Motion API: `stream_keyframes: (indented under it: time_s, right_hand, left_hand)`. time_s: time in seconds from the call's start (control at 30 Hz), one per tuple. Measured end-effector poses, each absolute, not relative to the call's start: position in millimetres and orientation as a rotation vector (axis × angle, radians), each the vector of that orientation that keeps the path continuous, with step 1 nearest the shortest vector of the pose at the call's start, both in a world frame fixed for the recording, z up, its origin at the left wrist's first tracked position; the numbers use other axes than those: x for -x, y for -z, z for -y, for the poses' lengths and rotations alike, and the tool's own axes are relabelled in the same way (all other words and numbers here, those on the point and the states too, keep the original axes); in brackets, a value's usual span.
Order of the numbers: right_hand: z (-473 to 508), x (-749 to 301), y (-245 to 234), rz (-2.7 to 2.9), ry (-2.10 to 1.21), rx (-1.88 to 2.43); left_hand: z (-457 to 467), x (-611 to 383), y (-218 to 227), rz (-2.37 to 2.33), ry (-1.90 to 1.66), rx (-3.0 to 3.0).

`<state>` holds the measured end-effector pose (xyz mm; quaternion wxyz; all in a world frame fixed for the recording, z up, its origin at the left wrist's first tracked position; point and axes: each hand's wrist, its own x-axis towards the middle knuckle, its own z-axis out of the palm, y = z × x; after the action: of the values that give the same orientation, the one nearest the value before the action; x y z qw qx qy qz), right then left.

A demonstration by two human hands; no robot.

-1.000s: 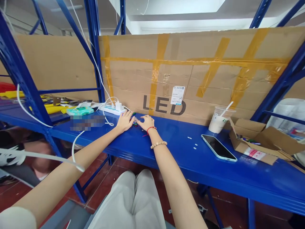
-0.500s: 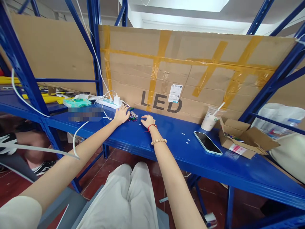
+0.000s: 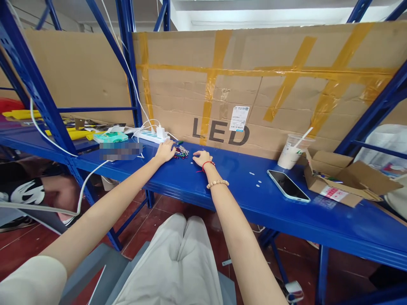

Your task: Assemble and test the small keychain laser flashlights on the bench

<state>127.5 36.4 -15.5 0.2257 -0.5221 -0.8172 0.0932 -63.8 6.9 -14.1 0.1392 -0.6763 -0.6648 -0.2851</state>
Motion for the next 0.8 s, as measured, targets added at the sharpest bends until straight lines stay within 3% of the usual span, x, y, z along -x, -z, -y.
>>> stream_keyframes:
  time_s: [0.8]
  right_hand:
    - [-38.2, -132.2, 15.5, 2.142, -0.291, 1.522]
  left_hand:
    - [-2.6, 67.8, 10.6, 1.845, 0.975, 2.007]
